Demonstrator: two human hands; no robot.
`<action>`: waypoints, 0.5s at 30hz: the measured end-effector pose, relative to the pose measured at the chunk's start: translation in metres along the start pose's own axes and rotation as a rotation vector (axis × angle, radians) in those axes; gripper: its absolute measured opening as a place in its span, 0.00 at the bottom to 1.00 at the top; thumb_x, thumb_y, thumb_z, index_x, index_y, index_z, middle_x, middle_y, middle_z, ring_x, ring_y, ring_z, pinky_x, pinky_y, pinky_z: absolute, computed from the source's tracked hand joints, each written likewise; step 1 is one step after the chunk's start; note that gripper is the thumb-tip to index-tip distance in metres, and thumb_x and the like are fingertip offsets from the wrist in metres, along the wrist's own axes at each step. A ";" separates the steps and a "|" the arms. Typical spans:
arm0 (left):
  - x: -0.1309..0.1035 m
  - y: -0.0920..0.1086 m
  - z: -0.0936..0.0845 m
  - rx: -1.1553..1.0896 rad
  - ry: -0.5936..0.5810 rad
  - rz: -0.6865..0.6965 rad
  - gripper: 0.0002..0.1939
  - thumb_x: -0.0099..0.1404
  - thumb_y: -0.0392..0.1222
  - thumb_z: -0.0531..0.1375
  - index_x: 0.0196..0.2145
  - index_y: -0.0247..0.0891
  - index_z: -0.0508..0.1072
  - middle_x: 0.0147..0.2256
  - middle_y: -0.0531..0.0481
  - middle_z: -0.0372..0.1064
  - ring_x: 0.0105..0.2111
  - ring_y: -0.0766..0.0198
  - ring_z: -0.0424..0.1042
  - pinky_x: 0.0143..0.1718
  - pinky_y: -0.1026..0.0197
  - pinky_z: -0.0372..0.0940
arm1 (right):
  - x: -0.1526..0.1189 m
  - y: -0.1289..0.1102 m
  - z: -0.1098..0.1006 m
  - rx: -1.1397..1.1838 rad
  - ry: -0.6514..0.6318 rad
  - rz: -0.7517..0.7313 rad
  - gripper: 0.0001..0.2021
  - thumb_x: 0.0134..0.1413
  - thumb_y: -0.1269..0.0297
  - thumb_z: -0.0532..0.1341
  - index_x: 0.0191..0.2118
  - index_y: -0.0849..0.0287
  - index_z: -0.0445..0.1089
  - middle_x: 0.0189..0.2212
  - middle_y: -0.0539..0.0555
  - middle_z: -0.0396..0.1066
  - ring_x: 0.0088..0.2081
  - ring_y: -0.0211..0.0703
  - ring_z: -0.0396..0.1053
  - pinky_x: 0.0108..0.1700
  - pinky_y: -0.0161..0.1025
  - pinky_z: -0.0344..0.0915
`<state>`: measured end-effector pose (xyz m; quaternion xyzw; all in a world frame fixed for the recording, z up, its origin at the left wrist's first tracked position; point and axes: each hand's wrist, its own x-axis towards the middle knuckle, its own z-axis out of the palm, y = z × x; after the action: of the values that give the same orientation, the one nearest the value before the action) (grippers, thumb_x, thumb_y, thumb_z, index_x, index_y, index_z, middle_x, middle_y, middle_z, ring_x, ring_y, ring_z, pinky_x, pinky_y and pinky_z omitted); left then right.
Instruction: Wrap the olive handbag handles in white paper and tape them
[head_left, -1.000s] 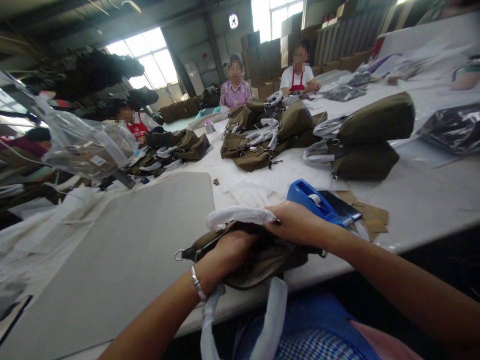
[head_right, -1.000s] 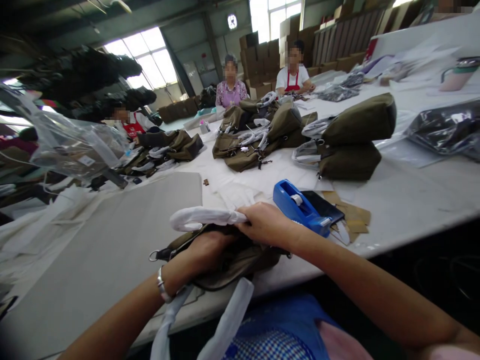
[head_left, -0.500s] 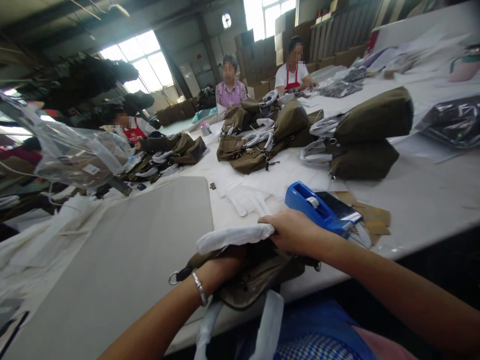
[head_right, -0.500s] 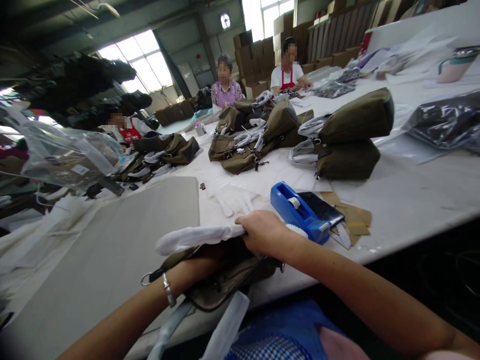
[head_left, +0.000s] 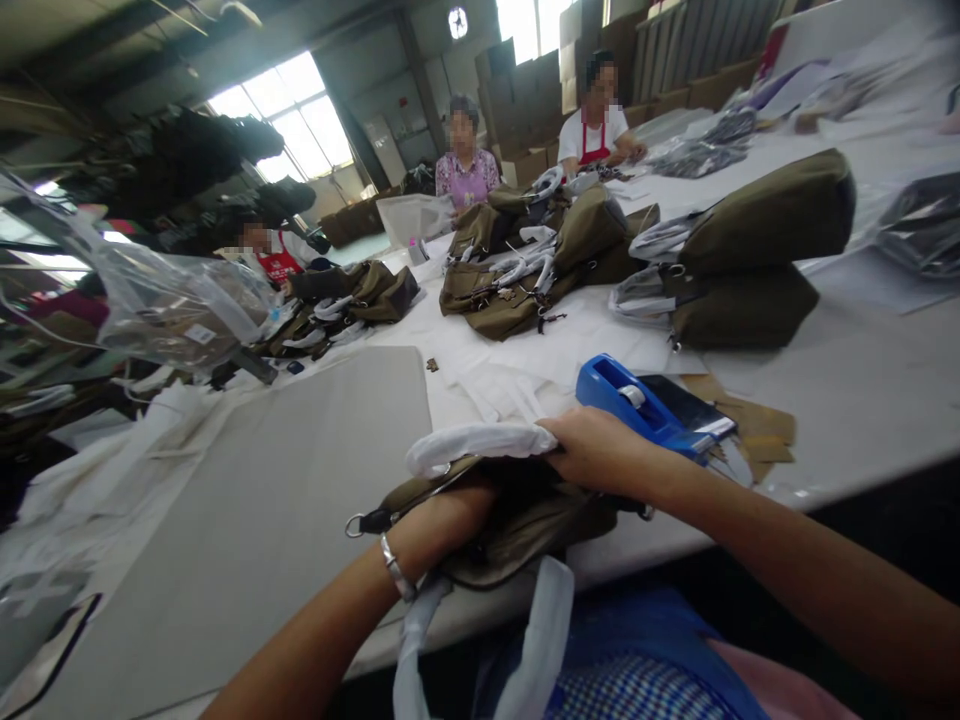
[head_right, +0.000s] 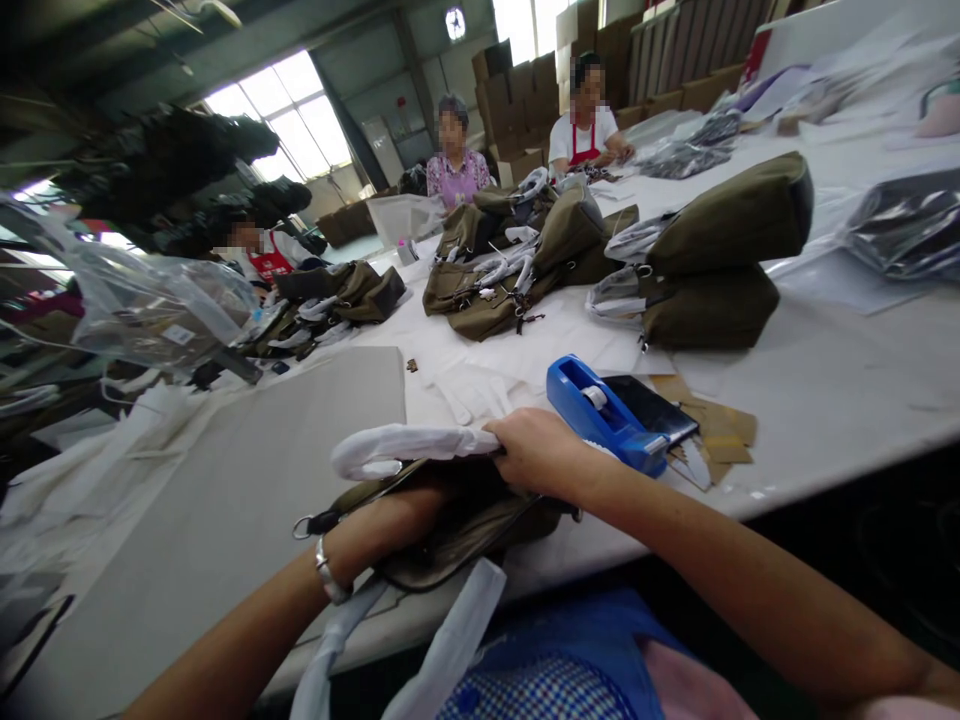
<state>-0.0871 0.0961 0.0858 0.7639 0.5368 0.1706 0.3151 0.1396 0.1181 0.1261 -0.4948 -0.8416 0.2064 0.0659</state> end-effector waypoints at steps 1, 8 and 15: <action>-0.002 0.005 -0.005 0.024 -0.058 0.029 0.14 0.64 0.34 0.57 0.42 0.44 0.81 0.39 0.52 0.81 0.42 0.57 0.79 0.49 0.57 0.72 | -0.001 0.000 0.000 0.040 0.010 -0.006 0.10 0.56 0.69 0.59 0.39 0.56 0.78 0.35 0.58 0.80 0.39 0.53 0.78 0.37 0.38 0.64; -0.038 0.045 -0.075 0.097 0.022 0.078 0.13 0.69 0.41 0.60 0.48 0.45 0.81 0.45 0.48 0.81 0.45 0.55 0.79 0.52 0.54 0.72 | -0.011 0.017 0.016 0.525 0.209 0.013 0.13 0.62 0.68 0.55 0.45 0.55 0.76 0.42 0.54 0.80 0.45 0.49 0.76 0.46 0.40 0.70; -0.103 0.008 -0.029 -0.492 1.414 -0.263 0.13 0.70 0.54 0.60 0.50 0.56 0.73 0.57 0.60 0.72 0.61 0.50 0.67 0.66 0.37 0.57 | -0.031 0.010 0.036 0.815 0.288 0.062 0.20 0.63 0.61 0.57 0.59 0.54 0.70 0.51 0.55 0.76 0.59 0.54 0.69 0.65 0.52 0.62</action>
<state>-0.1361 0.0074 0.1208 0.3103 0.6440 0.6952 0.0749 0.1518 0.0854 0.0924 -0.4770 -0.6582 0.4527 0.3665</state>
